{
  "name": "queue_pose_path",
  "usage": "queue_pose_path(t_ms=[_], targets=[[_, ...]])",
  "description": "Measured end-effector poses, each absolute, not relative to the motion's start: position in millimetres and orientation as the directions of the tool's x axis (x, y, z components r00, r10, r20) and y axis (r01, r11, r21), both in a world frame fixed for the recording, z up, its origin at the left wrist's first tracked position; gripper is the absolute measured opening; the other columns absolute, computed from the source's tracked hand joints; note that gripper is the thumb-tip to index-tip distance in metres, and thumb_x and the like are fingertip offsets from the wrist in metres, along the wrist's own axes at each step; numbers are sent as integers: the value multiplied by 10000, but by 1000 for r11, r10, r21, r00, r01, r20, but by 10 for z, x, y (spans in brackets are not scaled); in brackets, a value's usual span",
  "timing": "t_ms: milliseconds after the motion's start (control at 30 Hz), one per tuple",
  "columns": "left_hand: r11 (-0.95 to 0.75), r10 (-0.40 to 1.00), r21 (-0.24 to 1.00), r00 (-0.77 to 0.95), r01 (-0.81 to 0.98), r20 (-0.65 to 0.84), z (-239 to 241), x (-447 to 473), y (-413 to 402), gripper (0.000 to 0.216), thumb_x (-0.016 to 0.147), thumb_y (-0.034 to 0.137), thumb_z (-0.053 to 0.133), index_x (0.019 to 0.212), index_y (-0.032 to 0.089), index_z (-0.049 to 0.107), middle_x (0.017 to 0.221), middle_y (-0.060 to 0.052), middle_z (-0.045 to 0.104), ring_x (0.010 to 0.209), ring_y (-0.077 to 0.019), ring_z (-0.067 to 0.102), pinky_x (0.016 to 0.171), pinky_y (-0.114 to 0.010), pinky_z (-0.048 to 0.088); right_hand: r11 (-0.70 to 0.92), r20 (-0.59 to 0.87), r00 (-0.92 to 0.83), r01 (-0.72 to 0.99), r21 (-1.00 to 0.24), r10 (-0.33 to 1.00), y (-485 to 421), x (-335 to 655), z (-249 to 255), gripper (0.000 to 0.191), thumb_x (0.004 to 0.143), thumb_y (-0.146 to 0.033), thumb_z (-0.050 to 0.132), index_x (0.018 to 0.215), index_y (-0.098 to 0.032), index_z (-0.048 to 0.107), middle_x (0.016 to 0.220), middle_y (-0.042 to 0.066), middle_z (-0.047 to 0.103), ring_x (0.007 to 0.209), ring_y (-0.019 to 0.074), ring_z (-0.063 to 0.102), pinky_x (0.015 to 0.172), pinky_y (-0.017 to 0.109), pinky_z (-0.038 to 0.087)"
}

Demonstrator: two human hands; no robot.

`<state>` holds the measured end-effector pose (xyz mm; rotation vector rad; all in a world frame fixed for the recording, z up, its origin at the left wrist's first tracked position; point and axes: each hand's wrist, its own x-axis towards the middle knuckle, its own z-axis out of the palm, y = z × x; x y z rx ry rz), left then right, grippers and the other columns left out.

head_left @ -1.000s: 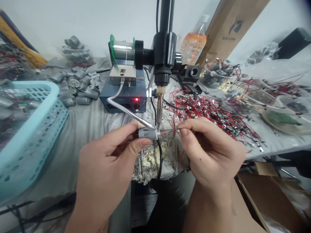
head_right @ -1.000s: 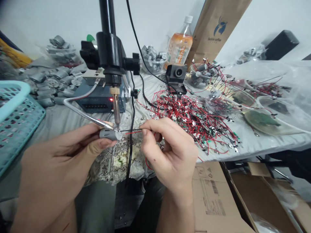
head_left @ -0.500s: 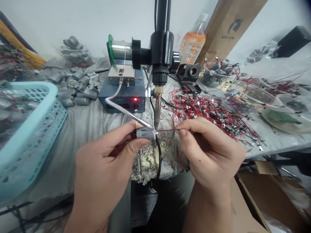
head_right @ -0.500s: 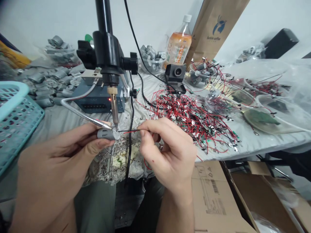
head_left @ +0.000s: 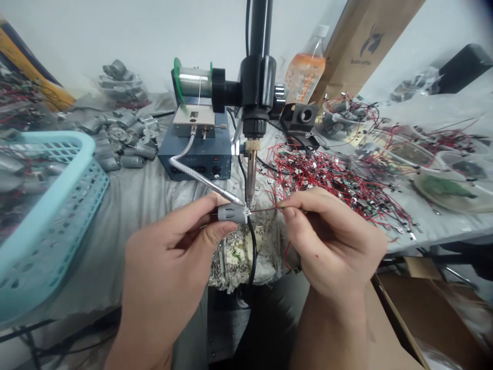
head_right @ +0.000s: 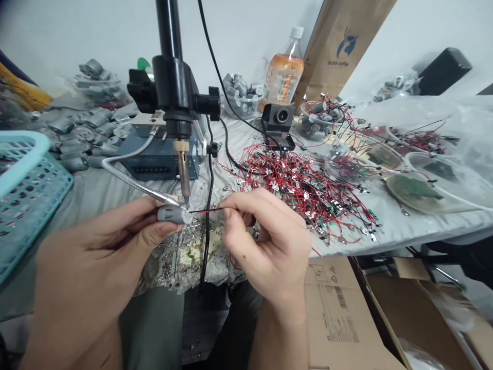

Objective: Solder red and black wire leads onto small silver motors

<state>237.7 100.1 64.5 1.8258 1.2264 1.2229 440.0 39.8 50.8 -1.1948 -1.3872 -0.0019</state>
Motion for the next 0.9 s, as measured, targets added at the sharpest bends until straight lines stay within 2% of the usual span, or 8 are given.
queue_pose_path(t_ms=[133,333,467,567,700,900], targets=[[-382,924,842,130,380,360,648,2382,1006,146,941,393,874,1052,413,967,844,120,904,638,-173,836,540,-188,637,451,727,290,627,-635,622,403,4399,498,237,1033,-20,740,1043,-247,808,874,-56,707,818,87,619,698,258,471],[-402,916,841,140,363,377,625,2355,990,149,965,427,899,1098,417,966,887,107,917,685,-199,867,573,-223,677,467,737,302,615,-635,604,421,4395,482,236,1027,-24,750,1051,-245,829,876,-36,722,786,107,607,673,282,474],[-399,916,838,128,371,380,607,2343,983,164,973,437,910,1125,411,966,910,93,924,665,-205,862,536,-241,682,461,735,312,616,-639,602,416,4396,486,226,1028,-42,753,1052,-248,845,865,-19,720,763,131,606,657,309,480],[-390,920,842,113,373,377,603,2354,986,200,961,444,917,1154,420,966,963,89,937,717,-216,888,588,-254,717,454,731,317,617,-643,604,408,4397,487,222,1032,-52,757,1055,-251,852,877,-16,729,762,133,613,654,308,486],[-369,929,861,113,350,352,619,2379,999,169,950,446,912,1113,440,961,987,123,937,734,-179,892,629,-200,710,448,723,326,610,-653,610,400,4396,483,242,1031,-33,751,1058,-250,856,884,-27,730,741,110,601,661,284,502],[-343,939,900,109,268,326,660,2421,1008,227,925,345,920,1122,451,959,1004,144,935,836,-180,930,731,-159,733,445,721,332,609,-657,609,411,4398,475,241,1027,-44,755,1054,-255,866,867,-30,726,729,110,592,648,274,492]])
